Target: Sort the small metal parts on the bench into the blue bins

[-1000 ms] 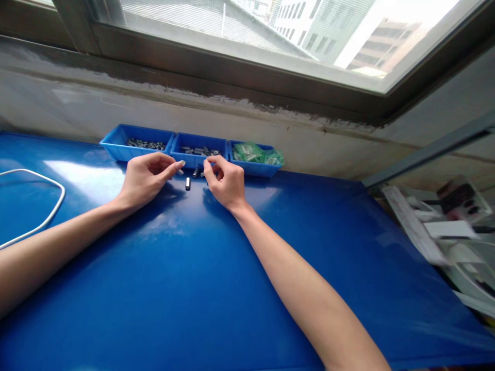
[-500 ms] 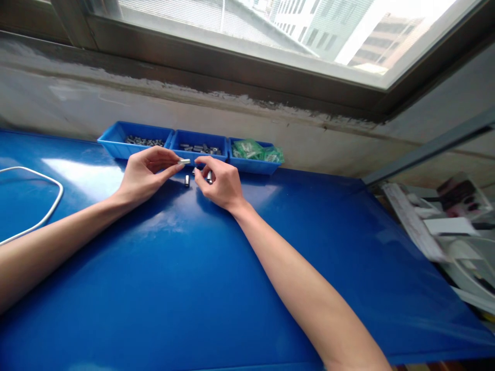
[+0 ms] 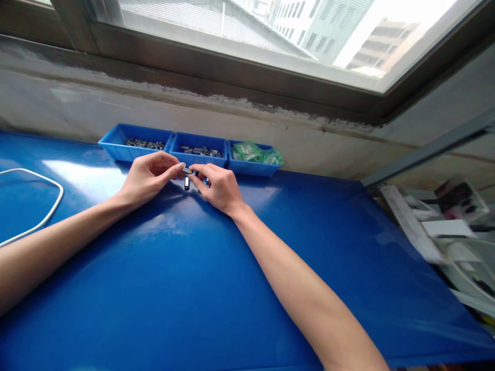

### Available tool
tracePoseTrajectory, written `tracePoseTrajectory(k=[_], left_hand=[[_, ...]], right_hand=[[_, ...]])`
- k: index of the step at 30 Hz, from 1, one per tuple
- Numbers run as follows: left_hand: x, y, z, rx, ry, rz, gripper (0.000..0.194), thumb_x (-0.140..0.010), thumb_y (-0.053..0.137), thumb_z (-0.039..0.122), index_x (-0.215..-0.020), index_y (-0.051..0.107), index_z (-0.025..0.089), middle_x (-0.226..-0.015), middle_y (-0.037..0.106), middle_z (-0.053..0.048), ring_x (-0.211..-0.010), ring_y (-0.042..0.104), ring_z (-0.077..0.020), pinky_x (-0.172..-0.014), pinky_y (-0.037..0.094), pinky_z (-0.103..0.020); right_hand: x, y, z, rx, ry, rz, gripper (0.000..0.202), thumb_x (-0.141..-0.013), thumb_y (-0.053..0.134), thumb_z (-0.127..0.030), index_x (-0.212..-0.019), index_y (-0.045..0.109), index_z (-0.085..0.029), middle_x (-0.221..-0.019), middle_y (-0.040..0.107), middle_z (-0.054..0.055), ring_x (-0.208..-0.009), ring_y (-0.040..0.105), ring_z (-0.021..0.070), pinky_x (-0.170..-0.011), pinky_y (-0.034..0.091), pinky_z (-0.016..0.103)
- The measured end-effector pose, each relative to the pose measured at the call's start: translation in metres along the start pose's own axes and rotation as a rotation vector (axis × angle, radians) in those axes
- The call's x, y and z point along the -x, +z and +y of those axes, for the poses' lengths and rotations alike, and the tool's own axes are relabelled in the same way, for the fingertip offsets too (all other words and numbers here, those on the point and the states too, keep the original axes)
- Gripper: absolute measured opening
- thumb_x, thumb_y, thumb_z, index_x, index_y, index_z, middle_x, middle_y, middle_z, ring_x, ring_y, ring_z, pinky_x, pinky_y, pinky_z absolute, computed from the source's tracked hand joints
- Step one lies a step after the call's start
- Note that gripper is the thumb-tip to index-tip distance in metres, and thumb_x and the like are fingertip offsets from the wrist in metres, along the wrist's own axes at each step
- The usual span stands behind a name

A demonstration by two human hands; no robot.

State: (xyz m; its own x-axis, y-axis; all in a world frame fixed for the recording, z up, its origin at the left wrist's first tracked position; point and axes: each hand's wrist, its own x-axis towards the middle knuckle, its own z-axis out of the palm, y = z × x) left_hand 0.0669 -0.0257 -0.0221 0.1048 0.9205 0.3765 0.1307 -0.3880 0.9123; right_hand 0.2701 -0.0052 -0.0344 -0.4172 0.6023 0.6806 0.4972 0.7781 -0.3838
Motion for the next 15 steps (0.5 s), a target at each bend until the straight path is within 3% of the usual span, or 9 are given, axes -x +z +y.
tracePoseTrajectory(k=[4, 8, 11, 15], left_hand=[[0.001, 0.001, 0.001, -0.039, -0.012, 0.001, 0.046, -0.082, 0.073, 0.058, -0.096, 0.071, 0.015, -0.091, 0.078, -0.010, -0.085, 0.075, -0.0231, -0.080, 0.060, -0.031], [0.002, 0.001, 0.003, -0.231, 0.032, 0.008, 0.042, -0.089, 0.066, 0.054, -0.105, 0.075, 0.016, -0.105, 0.078, -0.010, -0.094, 0.073, -0.0227, -0.087, 0.058, -0.031], [0.002, 0.000, -0.001, -0.428, 0.121, -0.070, 0.034, -0.086, 0.071, 0.049, -0.099, 0.079, 0.019, -0.107, 0.078, -0.009, -0.100, 0.072, -0.0252, -0.093, 0.055, -0.035], [0.001, -0.001, -0.010, -0.588, 0.245, -0.153, 0.025, -0.081, 0.076, 0.042, -0.095, 0.081, 0.022, -0.111, 0.077, -0.009, -0.109, 0.068, -0.0283, -0.100, 0.052, -0.041]], right_hand=[[0.000, 0.001, -0.001, 0.024, 0.019, 0.029, 0.020, -0.094, 0.066, -0.034, -0.105, 0.073, -0.019, -0.080, 0.072, 0.001, -0.061, 0.060, 0.0118, -0.067, 0.049, 0.025], [-0.002, 0.000, 0.001, 0.142, 0.186, 0.193, 0.023, -0.096, 0.061, -0.038, -0.104, 0.073, -0.020, -0.074, 0.072, 0.001, -0.060, 0.061, 0.0139, -0.066, 0.049, 0.027], [-0.003, -0.002, 0.006, 0.199, 0.336, 0.288, 0.026, -0.096, 0.061, -0.042, -0.103, 0.074, -0.021, -0.069, 0.071, 0.001, -0.060, 0.063, 0.0162, -0.063, 0.047, 0.028], [-0.003, -0.002, 0.010, 0.193, 0.403, 0.266, 0.028, -0.095, 0.060, -0.043, -0.106, 0.075, -0.021, -0.070, 0.072, 0.002, -0.061, 0.065, 0.0183, -0.063, 0.048, 0.029]])
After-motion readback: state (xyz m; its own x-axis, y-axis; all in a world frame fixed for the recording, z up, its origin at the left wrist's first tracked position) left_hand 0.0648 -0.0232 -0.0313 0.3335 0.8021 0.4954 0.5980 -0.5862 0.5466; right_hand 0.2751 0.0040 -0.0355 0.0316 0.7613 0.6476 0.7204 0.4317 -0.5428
